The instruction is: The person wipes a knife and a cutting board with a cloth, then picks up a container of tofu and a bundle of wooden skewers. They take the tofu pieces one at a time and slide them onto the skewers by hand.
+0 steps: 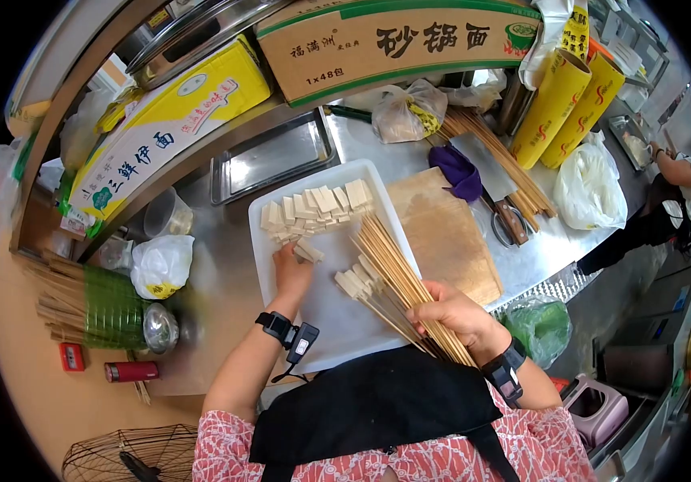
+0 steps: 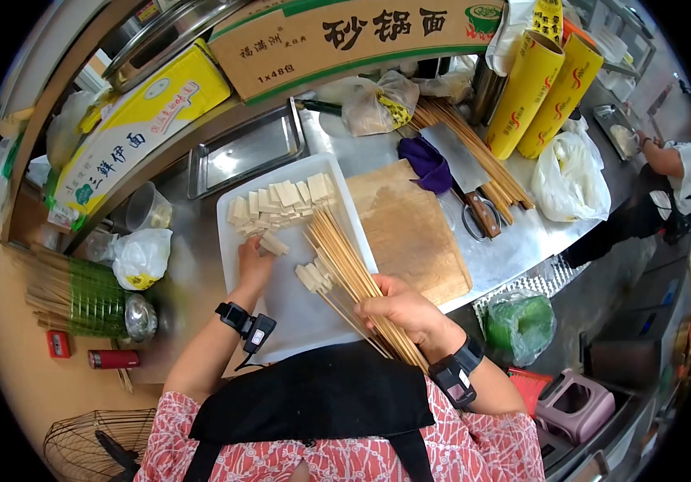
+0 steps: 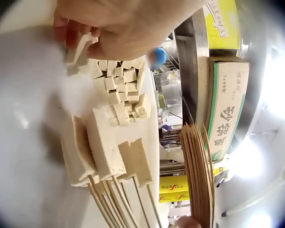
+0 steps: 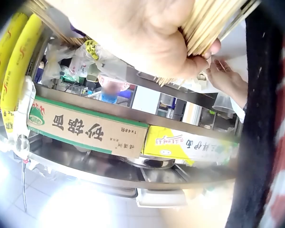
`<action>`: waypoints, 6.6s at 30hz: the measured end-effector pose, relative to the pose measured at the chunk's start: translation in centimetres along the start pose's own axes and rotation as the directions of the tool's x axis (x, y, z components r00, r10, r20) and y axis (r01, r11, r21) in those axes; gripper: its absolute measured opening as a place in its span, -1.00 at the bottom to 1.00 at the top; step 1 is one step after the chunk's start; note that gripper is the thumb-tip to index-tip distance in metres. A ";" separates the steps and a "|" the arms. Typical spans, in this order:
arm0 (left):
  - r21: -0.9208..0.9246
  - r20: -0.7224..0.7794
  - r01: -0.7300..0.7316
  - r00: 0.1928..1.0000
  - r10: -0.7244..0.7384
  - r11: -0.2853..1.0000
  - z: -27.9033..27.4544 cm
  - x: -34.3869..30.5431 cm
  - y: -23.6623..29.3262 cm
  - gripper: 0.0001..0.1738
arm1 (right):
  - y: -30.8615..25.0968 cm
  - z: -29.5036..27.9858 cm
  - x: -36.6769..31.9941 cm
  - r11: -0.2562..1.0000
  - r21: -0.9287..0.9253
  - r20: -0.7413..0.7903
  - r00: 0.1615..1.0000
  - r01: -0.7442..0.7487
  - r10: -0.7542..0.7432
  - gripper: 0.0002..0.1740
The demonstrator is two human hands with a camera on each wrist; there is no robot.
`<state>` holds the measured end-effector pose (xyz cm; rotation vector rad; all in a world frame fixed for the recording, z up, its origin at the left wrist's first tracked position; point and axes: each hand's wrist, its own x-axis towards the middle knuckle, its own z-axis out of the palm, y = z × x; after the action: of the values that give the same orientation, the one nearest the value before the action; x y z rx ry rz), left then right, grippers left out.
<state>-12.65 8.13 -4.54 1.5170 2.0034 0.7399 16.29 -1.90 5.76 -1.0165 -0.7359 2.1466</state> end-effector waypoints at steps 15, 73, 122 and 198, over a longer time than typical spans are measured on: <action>0.573 0.514 -0.744 0.652 0.557 0.344 -0.7 2.7 1.5 -0.89 | 0.1 0.2 0.4 0.999 -0.042 0.017 0.999 0.029 -0.028 -0.75; -0.724 0.675 0.675 0.736 -0.053 0.146 -5.8 -3.6 6.4 -0.85 | 0.3 1.2 -0.1 0.996 -0.080 0.051 0.998 0.042 -0.038 -0.73; -0.865 0.430 0.432 0.900 -0.064 0.256 -5.6 -4.0 8.5 -0.51 | 0.2 1.8 -0.3 0.993 -0.116 0.025 0.999 0.031 -0.028 -0.70; -0.842 0.438 0.344 0.885 0.155 0.415 -8.7 -2.4 7.3 -0.73 | -0.5 1.2 0.1 0.990 -0.133 0.010 0.999 0.038 -0.037 -0.72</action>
<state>-13.03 6.48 6.98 0.7443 0.9440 1.0547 15.43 -1.74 6.66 -1.0545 -0.9050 2.0930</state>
